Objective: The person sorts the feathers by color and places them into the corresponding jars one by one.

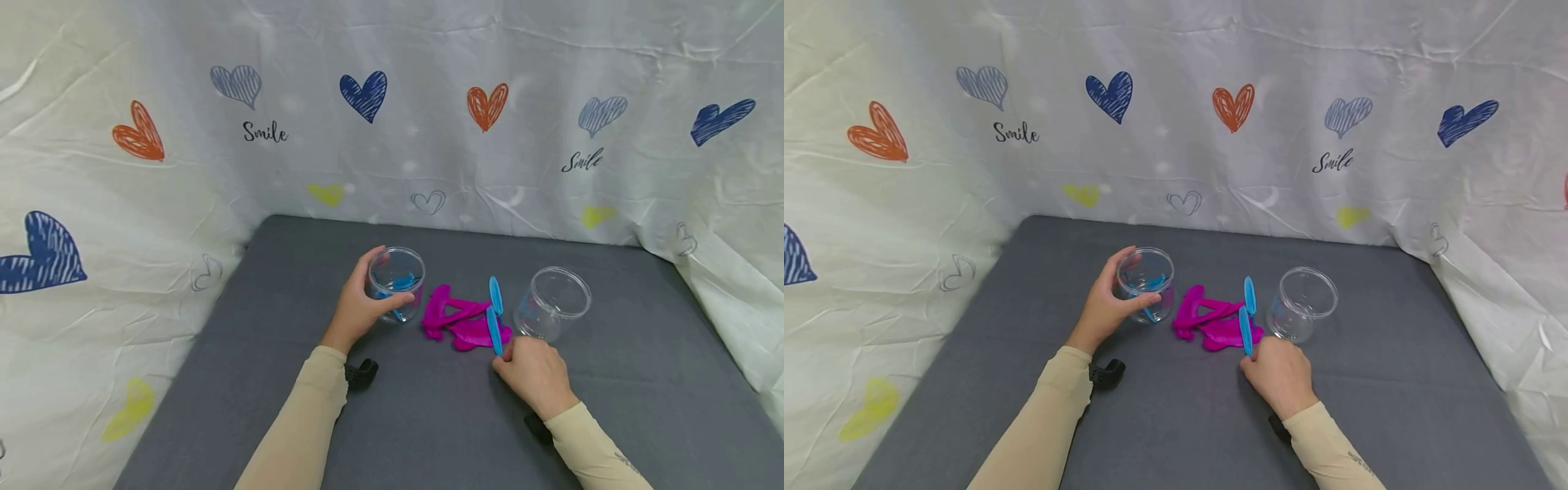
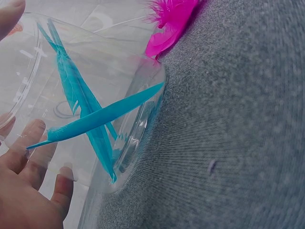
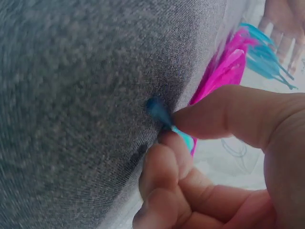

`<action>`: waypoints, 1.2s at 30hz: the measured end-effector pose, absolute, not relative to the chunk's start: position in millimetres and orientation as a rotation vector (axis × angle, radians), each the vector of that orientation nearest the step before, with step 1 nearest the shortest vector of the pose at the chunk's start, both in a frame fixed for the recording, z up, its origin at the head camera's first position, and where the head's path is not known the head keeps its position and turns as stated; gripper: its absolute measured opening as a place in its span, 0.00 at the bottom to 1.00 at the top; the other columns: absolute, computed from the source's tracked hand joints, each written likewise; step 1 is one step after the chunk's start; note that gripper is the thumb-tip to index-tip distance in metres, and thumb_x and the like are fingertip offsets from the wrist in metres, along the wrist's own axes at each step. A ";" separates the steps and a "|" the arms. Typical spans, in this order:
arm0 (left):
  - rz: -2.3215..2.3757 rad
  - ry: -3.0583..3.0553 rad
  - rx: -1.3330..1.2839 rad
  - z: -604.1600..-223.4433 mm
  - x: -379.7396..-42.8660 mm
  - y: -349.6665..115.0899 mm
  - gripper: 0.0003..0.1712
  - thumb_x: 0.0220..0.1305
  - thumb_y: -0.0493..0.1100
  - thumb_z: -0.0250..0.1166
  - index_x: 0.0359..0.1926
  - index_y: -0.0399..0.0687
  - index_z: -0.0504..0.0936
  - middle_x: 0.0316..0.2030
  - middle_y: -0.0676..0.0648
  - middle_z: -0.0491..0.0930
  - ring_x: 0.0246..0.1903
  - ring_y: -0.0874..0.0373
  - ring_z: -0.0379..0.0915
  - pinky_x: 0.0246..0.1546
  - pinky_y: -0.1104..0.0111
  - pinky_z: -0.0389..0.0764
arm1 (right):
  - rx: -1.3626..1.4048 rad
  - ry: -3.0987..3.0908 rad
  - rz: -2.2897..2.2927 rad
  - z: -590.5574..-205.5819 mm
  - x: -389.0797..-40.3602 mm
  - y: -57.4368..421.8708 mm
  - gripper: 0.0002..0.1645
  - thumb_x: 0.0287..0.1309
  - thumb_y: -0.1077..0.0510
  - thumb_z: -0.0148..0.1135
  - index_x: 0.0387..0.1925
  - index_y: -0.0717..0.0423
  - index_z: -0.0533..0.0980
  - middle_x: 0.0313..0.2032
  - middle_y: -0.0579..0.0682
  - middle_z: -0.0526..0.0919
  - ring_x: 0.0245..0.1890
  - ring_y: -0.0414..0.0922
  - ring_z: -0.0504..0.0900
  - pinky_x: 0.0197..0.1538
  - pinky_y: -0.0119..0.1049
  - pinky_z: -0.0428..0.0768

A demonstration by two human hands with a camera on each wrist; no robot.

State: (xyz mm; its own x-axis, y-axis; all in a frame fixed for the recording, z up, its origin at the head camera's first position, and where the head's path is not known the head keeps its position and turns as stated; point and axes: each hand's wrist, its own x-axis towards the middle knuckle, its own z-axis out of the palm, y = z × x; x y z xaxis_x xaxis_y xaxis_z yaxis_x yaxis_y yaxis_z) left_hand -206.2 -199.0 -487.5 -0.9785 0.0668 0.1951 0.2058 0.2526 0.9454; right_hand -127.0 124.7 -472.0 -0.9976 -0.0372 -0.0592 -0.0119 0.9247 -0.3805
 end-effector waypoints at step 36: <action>-1.825 -2.407 -0.257 -489.6 -206.7 -201.7 0.60 0.53 0.65 0.85 0.82 0.76 0.61 0.77 0.63 0.70 0.77 0.53 0.66 0.75 0.45 0.72 | -0.181 3.202 -0.747 -459.4 -117.6 113.0 0.03 0.46 0.59 0.65 0.24 0.47 0.79 0.20 0.41 0.77 0.20 0.39 0.73 0.23 0.36 0.70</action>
